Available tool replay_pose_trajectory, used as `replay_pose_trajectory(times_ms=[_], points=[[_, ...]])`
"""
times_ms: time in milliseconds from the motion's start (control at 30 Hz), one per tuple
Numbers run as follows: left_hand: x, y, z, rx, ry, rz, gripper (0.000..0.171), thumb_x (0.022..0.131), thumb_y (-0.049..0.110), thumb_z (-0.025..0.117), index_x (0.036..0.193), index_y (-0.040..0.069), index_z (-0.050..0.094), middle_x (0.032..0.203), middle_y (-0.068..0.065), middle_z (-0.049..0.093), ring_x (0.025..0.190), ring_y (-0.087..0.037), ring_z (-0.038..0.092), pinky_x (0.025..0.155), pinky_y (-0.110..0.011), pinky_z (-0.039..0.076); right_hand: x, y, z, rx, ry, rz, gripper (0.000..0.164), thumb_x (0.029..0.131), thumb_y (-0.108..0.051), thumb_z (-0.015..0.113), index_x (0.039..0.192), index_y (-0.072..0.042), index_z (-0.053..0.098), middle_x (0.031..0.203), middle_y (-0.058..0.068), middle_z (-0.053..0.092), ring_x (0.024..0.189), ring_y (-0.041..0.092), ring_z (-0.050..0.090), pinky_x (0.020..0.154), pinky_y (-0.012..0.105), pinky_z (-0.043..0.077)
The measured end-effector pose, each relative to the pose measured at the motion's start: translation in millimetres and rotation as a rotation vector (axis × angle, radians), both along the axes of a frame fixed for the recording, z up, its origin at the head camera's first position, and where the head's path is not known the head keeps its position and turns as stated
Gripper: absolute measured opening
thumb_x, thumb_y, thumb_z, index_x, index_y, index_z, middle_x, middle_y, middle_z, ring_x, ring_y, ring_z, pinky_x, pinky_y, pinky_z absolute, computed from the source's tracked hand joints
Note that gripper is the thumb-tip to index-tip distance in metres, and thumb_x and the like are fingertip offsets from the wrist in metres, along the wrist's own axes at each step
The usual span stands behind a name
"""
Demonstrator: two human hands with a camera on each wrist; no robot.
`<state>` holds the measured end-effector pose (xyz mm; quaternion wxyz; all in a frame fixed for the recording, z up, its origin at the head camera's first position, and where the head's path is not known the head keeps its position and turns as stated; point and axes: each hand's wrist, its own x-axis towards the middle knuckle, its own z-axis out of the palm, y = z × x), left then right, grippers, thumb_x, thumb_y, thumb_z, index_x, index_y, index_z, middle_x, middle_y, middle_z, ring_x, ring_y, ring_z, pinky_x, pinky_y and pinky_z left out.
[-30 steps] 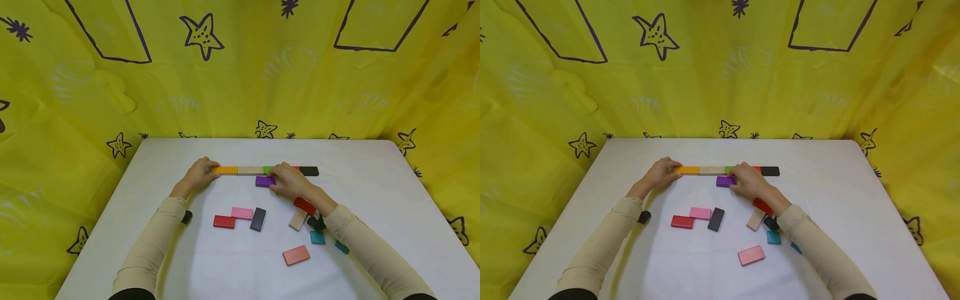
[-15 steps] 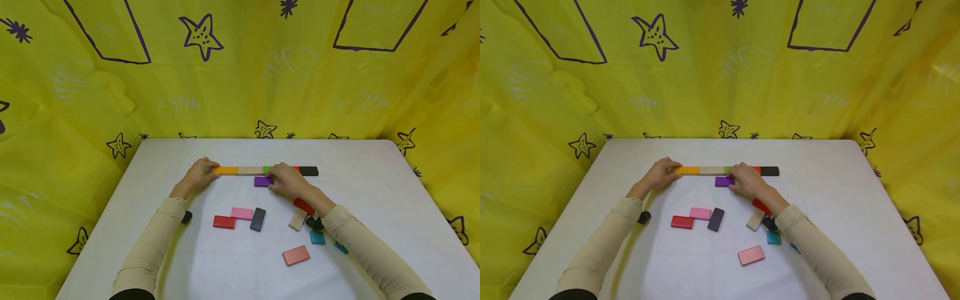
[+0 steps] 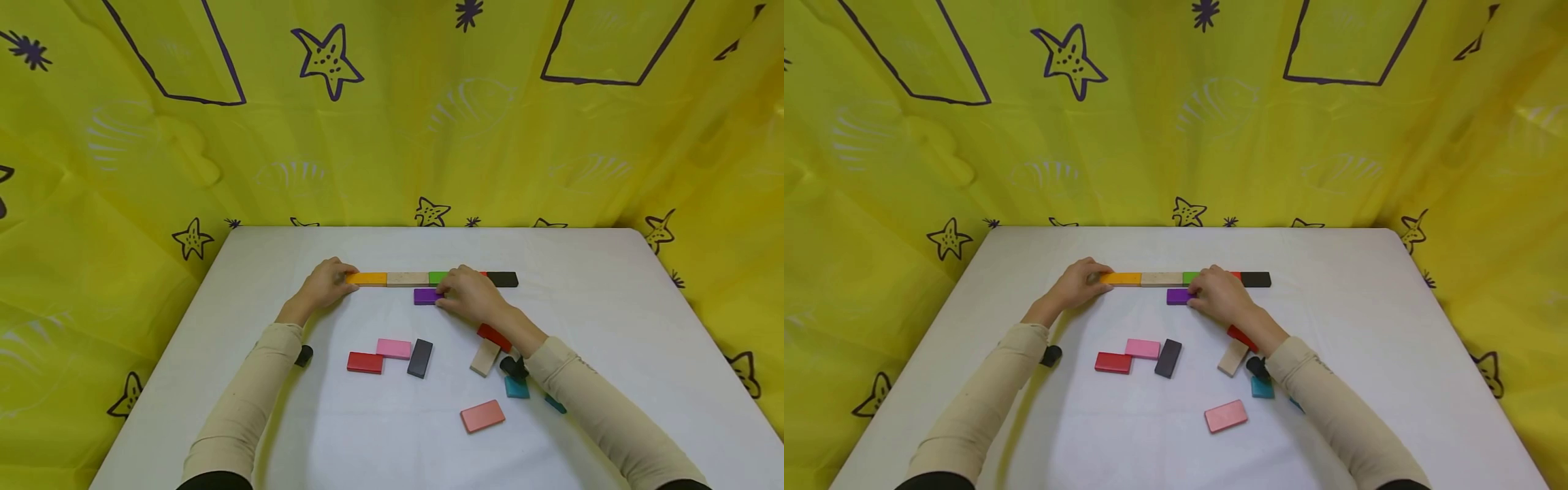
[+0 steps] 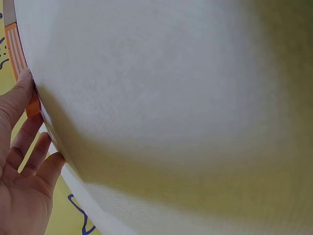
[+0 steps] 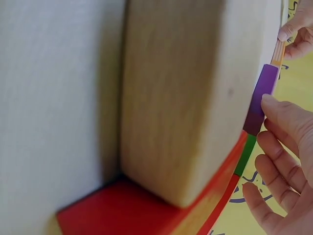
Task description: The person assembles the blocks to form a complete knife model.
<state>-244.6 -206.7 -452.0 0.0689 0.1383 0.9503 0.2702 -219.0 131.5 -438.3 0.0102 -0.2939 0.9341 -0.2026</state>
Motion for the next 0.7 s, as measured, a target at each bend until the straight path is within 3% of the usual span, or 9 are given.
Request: replay_pose_trajectory(times_ms=[700], points=[[-0.1, 0.2, -0.2, 0.012, -0.006, -0.005, 0.036, 0.095, 0.021, 0.076, 0.127, 0.006, 0.070, 0.110, -0.012, 0.061, 0.101, -0.028, 0.052, 0.093, -0.044, 0.045, -1.9, -5.2, 0.1, -0.022, 0.004, -0.063, 0.020, 0.089, -0.024, 0.082, 0.103, -0.009, 0.080, 0.096, 0.003, 0.071, 0.092, 0.022, 0.057, 0.078, 0.038, 0.051]])
